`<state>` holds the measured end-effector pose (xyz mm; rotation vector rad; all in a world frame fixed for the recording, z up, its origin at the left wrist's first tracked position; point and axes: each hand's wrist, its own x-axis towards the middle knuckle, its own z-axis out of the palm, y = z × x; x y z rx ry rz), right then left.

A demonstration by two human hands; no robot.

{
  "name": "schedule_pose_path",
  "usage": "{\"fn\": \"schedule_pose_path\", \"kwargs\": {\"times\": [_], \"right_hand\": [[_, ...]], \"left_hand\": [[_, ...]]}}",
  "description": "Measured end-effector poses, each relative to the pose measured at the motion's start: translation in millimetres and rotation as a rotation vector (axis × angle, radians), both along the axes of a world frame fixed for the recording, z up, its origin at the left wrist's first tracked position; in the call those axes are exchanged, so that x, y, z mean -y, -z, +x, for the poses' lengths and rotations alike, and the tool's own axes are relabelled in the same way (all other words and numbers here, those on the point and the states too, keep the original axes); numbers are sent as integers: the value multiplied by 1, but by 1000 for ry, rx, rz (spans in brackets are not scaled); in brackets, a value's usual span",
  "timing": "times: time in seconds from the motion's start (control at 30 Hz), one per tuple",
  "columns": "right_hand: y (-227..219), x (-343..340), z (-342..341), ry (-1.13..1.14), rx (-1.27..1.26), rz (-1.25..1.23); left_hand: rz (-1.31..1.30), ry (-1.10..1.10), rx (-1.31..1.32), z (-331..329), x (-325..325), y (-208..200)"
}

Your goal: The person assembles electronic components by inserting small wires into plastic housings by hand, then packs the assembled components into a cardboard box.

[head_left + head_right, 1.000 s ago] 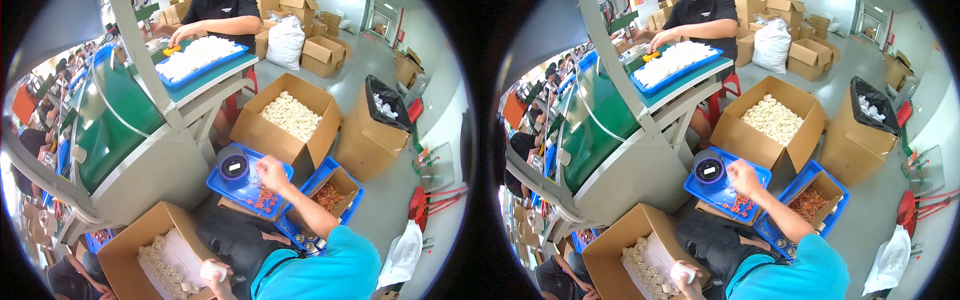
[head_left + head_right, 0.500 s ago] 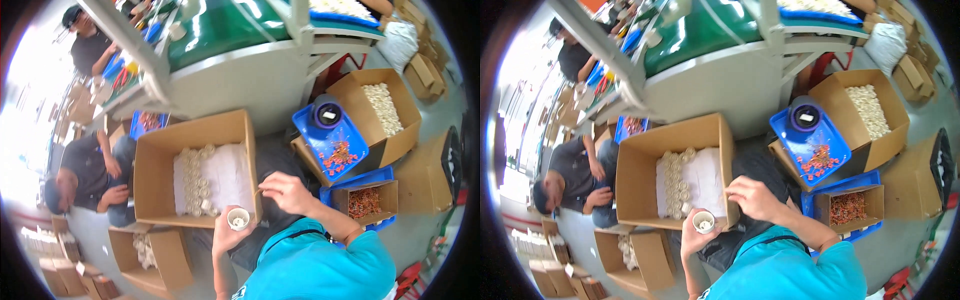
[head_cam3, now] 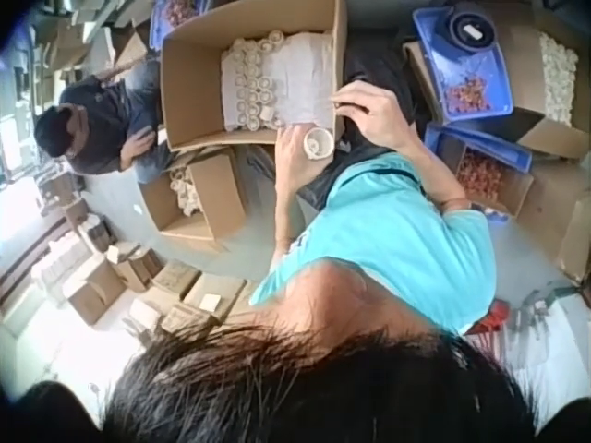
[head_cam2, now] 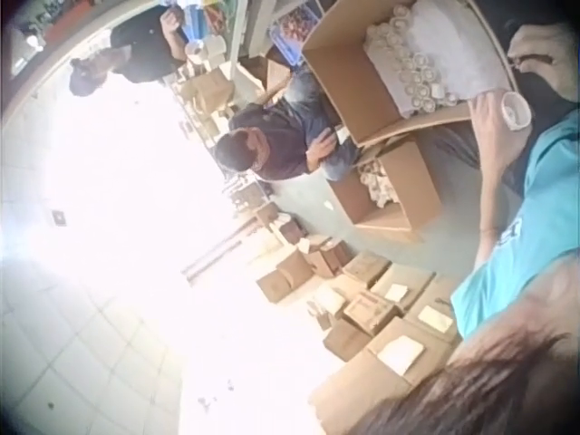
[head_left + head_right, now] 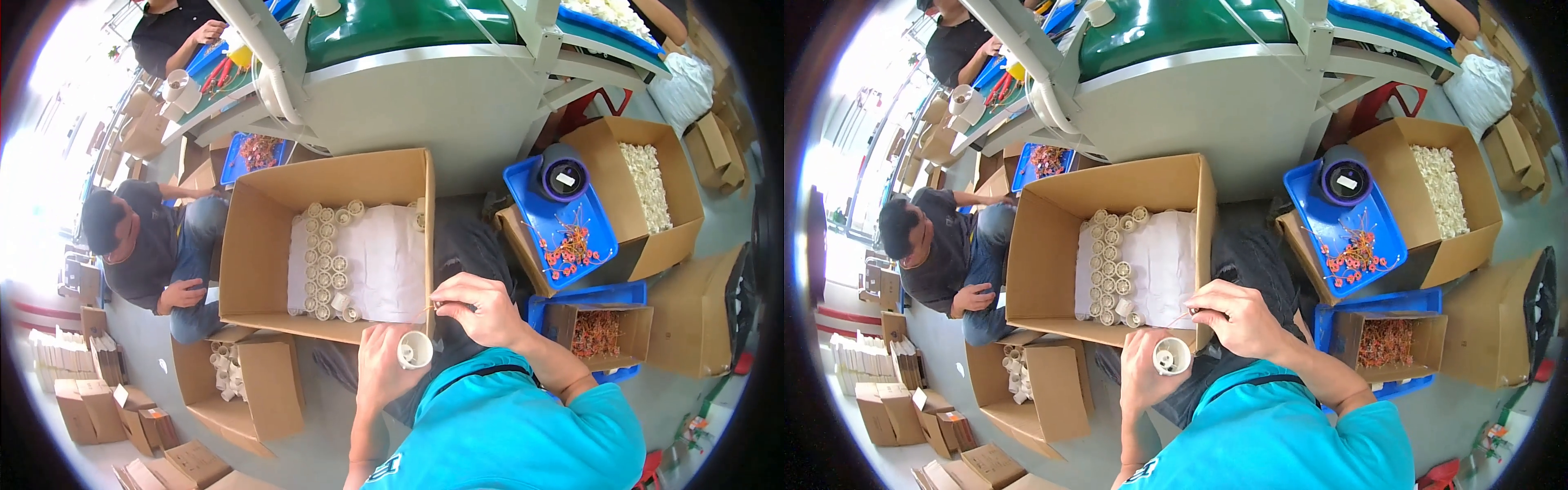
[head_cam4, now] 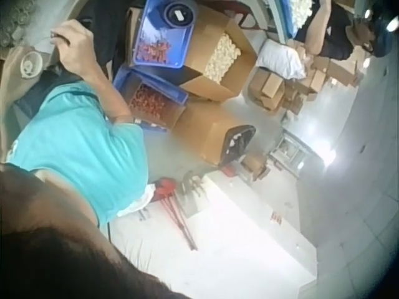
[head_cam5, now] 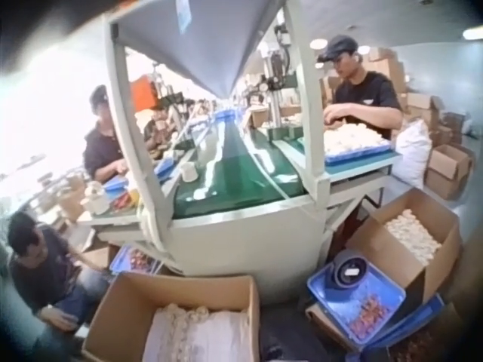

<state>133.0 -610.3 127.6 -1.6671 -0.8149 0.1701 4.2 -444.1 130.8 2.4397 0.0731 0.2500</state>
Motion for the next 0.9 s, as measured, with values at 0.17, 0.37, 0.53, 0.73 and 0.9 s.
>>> {"fn": "schedule_pose_path", "kwargs": {"times": [0.17, 0.37, 0.53, 0.73, 0.9], "right_hand": [[6, 3, -4, 37, -249, 23], [8, -4, -2, 24, -257, 53], [6, 8, 22, 309, 31, 57], [-51, -5, -4, 258, 393, 144], [-41, -23, -10, 189, 487, 185]], "left_hand": [[-132, 142, -125, -9, 2, -9], [-534, 43, -288, -19, -2, -8], [-352, -253, 251, 13, -8, 29], [-452, -328, 430, 20, -2, 47], [-357, -358, 412, 25, 5, 33]]}}
